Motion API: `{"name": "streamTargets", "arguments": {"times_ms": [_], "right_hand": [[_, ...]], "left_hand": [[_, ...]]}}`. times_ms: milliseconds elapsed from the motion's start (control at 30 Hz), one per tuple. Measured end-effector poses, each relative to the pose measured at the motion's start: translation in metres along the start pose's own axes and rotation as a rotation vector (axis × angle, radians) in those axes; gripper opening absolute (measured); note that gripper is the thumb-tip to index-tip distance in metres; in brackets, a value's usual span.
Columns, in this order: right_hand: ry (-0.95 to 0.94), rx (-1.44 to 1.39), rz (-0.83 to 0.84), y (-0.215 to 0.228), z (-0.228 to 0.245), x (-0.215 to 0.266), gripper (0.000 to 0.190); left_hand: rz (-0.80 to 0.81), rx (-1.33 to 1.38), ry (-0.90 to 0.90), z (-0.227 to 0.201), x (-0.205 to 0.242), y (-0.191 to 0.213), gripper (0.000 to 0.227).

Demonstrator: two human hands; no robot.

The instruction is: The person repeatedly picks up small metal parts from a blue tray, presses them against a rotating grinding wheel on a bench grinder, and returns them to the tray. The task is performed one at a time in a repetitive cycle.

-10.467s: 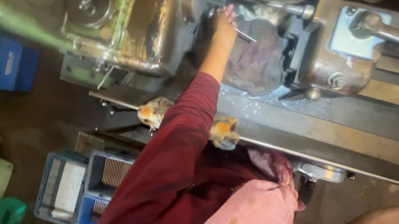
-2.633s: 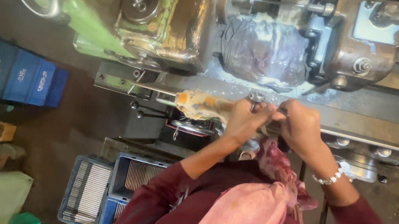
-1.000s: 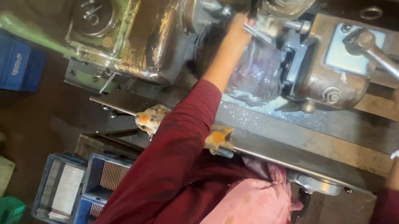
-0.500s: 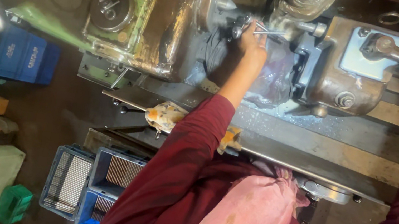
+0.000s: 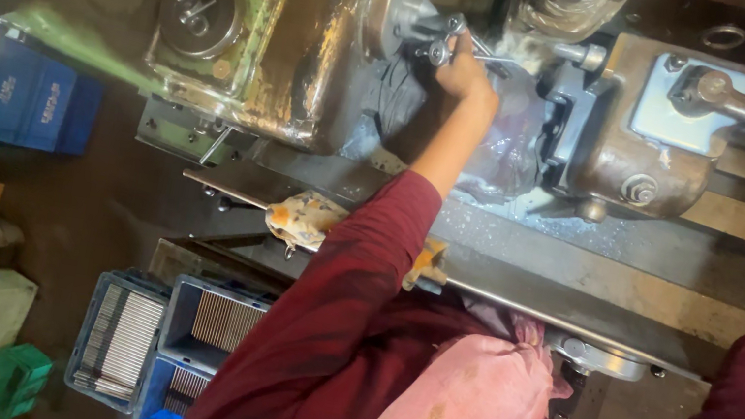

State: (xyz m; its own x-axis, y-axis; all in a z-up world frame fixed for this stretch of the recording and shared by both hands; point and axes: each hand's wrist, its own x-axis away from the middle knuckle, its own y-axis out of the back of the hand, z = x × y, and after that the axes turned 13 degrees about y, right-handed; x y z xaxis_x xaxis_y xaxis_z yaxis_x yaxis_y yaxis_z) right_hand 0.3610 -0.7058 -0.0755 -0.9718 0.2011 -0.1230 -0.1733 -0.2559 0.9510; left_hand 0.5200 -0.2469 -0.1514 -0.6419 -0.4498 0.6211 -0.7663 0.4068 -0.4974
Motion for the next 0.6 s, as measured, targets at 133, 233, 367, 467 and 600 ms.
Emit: {"name": "streamTargets", "arguments": {"times_ms": [133, 233, 367, 467, 600], "right_hand": [[0.003, -0.012, 0.001, 0.006, 0.018, 0.001, 0.021], [0.005, -0.013, -0.008, 0.016, 0.026, 0.002, 0.021], [0.012, -0.035, -0.019, 0.02, 0.034, 0.003, 0.022], [0.073, -0.014, -0.056, 0.02, 0.039, 0.0, 0.029], [0.032, -0.011, -0.011, 0.021, 0.045, 0.0, 0.023]], "left_hand": [[-0.075, 0.072, 0.158, -0.008, -0.024, -0.007, 0.017], [-0.166, -0.038, 0.248, -0.017, -0.039, -0.014, 0.018], [0.044, 0.076, 0.303, -0.024, -0.046, -0.007, 0.014], [0.12, 0.09, 0.353, -0.024, -0.043, -0.002, 0.015], [0.103, 0.082, 0.335, -0.022, -0.032, 0.003, 0.016]]}}
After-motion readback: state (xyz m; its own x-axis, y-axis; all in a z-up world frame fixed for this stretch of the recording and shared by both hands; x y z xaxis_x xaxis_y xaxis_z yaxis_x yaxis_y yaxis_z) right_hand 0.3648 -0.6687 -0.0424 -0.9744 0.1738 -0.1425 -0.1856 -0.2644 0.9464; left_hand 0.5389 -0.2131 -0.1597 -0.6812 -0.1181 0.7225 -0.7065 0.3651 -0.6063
